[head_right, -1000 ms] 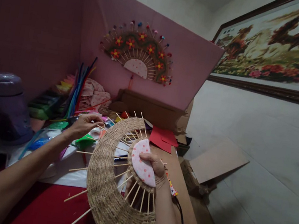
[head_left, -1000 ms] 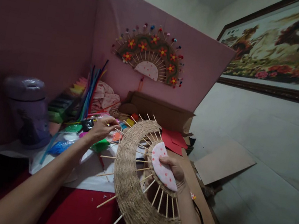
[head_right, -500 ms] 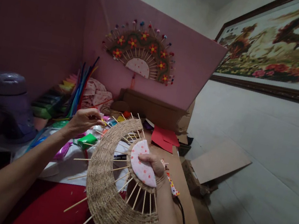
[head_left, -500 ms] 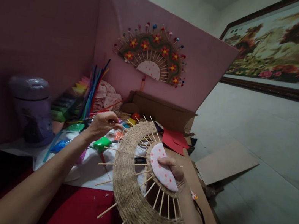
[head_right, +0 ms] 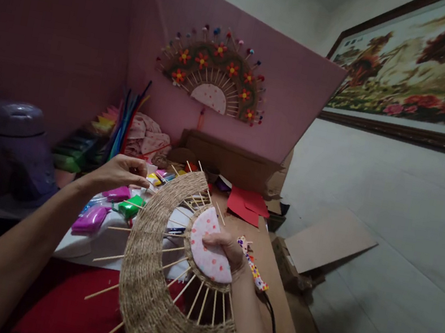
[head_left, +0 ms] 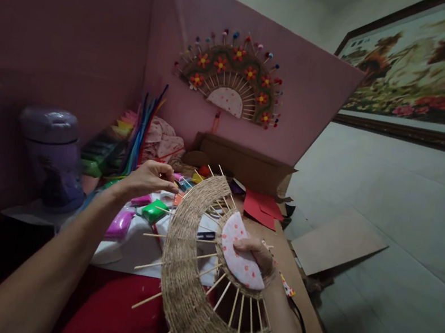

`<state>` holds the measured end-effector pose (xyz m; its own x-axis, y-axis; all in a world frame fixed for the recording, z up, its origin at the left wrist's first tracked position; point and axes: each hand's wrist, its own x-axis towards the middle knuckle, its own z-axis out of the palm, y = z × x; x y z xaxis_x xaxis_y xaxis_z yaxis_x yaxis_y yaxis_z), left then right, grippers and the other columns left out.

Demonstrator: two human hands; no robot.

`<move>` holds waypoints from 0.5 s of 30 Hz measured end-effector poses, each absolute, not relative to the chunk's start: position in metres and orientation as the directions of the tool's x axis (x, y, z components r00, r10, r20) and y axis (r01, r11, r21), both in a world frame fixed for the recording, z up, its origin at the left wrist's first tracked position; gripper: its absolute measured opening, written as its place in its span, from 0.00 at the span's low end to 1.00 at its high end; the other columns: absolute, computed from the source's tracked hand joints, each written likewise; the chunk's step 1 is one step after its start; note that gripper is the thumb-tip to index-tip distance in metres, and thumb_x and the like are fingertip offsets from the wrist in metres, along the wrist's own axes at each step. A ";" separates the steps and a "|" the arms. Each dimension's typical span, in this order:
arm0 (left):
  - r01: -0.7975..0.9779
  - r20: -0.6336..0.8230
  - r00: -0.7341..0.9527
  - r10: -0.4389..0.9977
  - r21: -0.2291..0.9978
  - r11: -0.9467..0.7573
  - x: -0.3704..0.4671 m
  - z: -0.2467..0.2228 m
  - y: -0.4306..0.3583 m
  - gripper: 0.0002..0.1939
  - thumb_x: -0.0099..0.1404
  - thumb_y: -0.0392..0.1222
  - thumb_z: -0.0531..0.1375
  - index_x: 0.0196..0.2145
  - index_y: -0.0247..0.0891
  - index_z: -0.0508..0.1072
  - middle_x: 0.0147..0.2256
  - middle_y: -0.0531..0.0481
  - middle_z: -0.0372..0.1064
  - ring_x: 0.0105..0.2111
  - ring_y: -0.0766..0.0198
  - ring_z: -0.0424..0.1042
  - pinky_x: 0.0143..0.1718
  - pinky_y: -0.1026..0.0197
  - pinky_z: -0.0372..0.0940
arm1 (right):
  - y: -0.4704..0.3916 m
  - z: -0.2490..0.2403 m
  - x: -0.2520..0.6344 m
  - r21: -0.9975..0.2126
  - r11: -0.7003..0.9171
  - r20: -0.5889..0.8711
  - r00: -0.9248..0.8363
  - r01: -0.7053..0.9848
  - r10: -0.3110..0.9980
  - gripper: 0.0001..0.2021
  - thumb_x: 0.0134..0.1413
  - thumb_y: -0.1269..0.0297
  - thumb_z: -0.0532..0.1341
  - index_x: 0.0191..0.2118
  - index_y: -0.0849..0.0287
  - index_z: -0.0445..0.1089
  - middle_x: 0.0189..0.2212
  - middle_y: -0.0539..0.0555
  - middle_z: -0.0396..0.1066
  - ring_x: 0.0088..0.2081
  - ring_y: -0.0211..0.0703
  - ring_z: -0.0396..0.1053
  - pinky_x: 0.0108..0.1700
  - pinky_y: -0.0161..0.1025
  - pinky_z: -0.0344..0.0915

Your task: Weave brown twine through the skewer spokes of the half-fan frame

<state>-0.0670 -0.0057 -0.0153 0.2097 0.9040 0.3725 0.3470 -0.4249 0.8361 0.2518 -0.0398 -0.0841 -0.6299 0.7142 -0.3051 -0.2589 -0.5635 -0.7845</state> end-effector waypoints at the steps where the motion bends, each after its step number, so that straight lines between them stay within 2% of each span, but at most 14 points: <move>1: 0.310 0.331 0.220 0.918 0.868 -0.388 -0.069 -0.014 -0.007 0.15 0.45 0.44 0.68 0.18 0.34 0.66 0.16 0.57 0.58 0.17 0.73 0.56 0.18 0.67 0.50 | -0.041 -0.083 0.251 -0.786 -0.561 -0.292 -0.645 -0.259 0.706 0.13 0.40 0.74 0.58 0.37 0.70 0.69 0.24 0.59 0.76 0.25 0.45 0.75 0.27 0.35 0.72; 8: -0.012 0.199 0.393 0.898 0.977 -0.212 -0.087 -0.019 -0.006 0.17 0.49 0.47 0.65 0.15 0.35 0.65 0.16 0.53 0.56 0.15 0.73 0.52 0.16 0.66 0.46 | -0.053 -0.077 0.243 -0.797 -0.551 -0.258 -0.684 -0.249 0.682 0.13 0.40 0.73 0.58 0.37 0.69 0.68 0.25 0.58 0.76 0.24 0.41 0.74 0.27 0.32 0.71; 12: -0.067 0.124 0.397 0.909 0.992 -0.107 -0.083 -0.026 -0.004 0.18 0.47 0.50 0.66 0.16 0.34 0.66 0.18 0.52 0.57 0.16 0.73 0.53 0.16 0.65 0.46 | -0.060 -0.069 0.235 -0.801 -0.526 -0.197 -0.704 -0.285 0.682 0.16 0.39 0.74 0.58 0.40 0.68 0.67 0.27 0.57 0.76 0.26 0.41 0.75 0.30 0.34 0.72; 15: -0.098 0.131 0.396 0.909 0.990 -0.100 -0.072 -0.032 -0.002 0.18 0.47 0.47 0.66 0.15 0.35 0.63 0.17 0.54 0.54 0.16 0.74 0.51 0.16 0.66 0.47 | -0.063 -0.066 0.231 -0.808 -0.506 -0.176 -0.697 -0.302 0.695 0.17 0.39 0.74 0.58 0.41 0.69 0.67 0.28 0.58 0.76 0.27 0.42 0.75 0.29 0.33 0.71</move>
